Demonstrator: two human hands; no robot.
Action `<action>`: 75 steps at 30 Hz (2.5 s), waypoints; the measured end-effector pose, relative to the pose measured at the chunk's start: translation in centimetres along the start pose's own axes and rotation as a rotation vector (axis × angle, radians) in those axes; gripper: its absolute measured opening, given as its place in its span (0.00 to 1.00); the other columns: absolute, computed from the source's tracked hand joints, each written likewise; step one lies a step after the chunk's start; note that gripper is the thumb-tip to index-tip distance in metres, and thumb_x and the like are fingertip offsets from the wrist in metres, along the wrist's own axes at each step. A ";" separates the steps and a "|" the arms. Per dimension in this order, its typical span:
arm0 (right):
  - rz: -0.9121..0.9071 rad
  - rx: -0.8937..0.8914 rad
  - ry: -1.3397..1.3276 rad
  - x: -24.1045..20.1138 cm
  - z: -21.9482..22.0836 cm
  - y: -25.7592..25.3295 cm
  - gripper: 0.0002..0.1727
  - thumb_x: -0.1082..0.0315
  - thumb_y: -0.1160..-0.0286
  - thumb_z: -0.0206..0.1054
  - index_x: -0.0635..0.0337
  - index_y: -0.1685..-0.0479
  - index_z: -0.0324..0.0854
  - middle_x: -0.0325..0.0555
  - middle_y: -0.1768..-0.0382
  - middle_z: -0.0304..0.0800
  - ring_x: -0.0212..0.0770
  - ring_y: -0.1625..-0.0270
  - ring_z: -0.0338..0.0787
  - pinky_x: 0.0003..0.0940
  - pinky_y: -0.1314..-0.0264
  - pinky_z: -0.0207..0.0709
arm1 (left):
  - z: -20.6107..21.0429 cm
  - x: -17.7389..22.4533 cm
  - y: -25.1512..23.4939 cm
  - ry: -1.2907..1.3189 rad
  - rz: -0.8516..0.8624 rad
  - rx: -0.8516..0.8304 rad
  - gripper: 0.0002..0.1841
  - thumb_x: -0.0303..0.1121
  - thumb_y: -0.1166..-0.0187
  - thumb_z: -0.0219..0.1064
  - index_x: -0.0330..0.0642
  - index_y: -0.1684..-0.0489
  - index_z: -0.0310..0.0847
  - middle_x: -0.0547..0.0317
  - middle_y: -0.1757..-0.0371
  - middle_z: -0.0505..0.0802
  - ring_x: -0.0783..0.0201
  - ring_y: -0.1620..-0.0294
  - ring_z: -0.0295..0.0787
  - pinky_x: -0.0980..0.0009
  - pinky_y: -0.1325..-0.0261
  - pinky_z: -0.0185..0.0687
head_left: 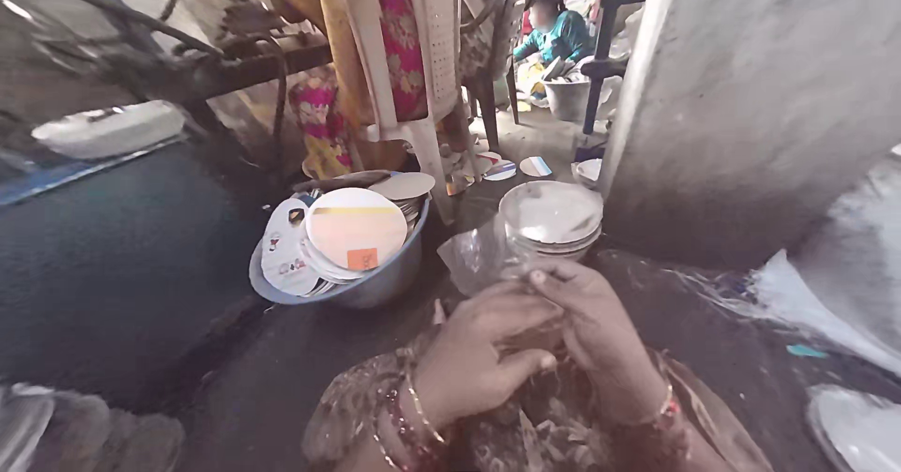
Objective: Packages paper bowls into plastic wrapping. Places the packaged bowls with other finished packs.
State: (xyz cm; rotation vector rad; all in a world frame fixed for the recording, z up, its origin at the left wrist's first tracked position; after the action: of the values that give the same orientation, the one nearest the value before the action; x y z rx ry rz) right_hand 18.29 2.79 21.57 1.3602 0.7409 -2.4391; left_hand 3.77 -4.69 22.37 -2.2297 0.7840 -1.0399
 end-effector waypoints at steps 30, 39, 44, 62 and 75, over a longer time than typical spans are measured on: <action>-0.475 0.405 1.030 1.1 -6.0 -2.6 0.22 0.67 0.19 0.61 0.78 0.35 0.78 0.69 0.45 0.88 0.51 0.50 0.91 0.43 0.47 0.85 | -1.0 -1.8 1.9 0.378 -0.690 0.738 0.08 0.14 0.37 0.72 0.37 0.67 0.86 0.67 0.72 0.92 0.75 0.71 0.90 0.78 0.62 0.90; -0.002 0.016 0.491 4.3 2.1 1.0 0.08 0.68 0.24 0.68 0.62 0.63 0.90 0.32 0.68 0.90 0.18 0.67 0.86 0.16 0.61 0.82 | 2.0 -1.9 2.9 0.141 -0.505 0.380 0.23 0.22 0.35 0.74 0.27 0.38 0.83 0.57 0.56 0.94 0.79 0.59 0.89 0.81 0.51 0.86; 0.042 0.093 0.034 2.1 0.2 -0.2 0.14 0.81 0.20 0.52 0.62 0.58 0.86 0.38 0.64 0.95 0.29 0.63 0.93 0.26 0.57 0.89 | -0.6 -2.2 3.3 0.055 -0.468 0.594 0.18 0.28 0.28 0.72 0.27 0.41 0.84 0.54 0.51 0.93 0.73 0.53 0.91 0.77 0.50 0.89; 0.047 0.029 -0.518 -0.7 -4.6 -1.5 0.28 0.59 0.06 0.33 0.55 0.53 0.85 0.47 0.59 0.97 0.40 0.54 0.97 0.39 0.50 0.93 | -0.3 -3.9 4.3 0.973 -1.090 0.228 0.33 0.47 0.12 0.57 0.40 0.11 0.59 0.46 0.21 0.79 0.53 0.31 0.85 0.59 0.31 0.83; 0.067 -0.024 -0.713 -1.3 -3.6 -0.6 0.32 0.59 0.08 0.31 0.55 0.58 0.87 0.49 0.60 0.97 0.40 0.56 0.97 0.39 0.55 0.93 | 0.0 -5.8 3.8 0.840 -0.789 0.479 0.39 0.24 0.33 0.69 0.40 0.15 0.59 0.58 0.23 0.79 0.67 0.28 0.79 0.69 0.30 0.78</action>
State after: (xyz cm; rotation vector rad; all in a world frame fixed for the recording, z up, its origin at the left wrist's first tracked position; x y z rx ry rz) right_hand 21.31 5.20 21.25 0.4166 0.5168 -2.5742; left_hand -0.32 -3.23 17.00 -1.6272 -0.1374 -2.3174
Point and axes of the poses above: each hand's wrist, its own y-axis away from the middle knuckle, its own z-axis out of the palm, x = y × z, the point moved 1 cm from there along -y, towards the middle knuckle
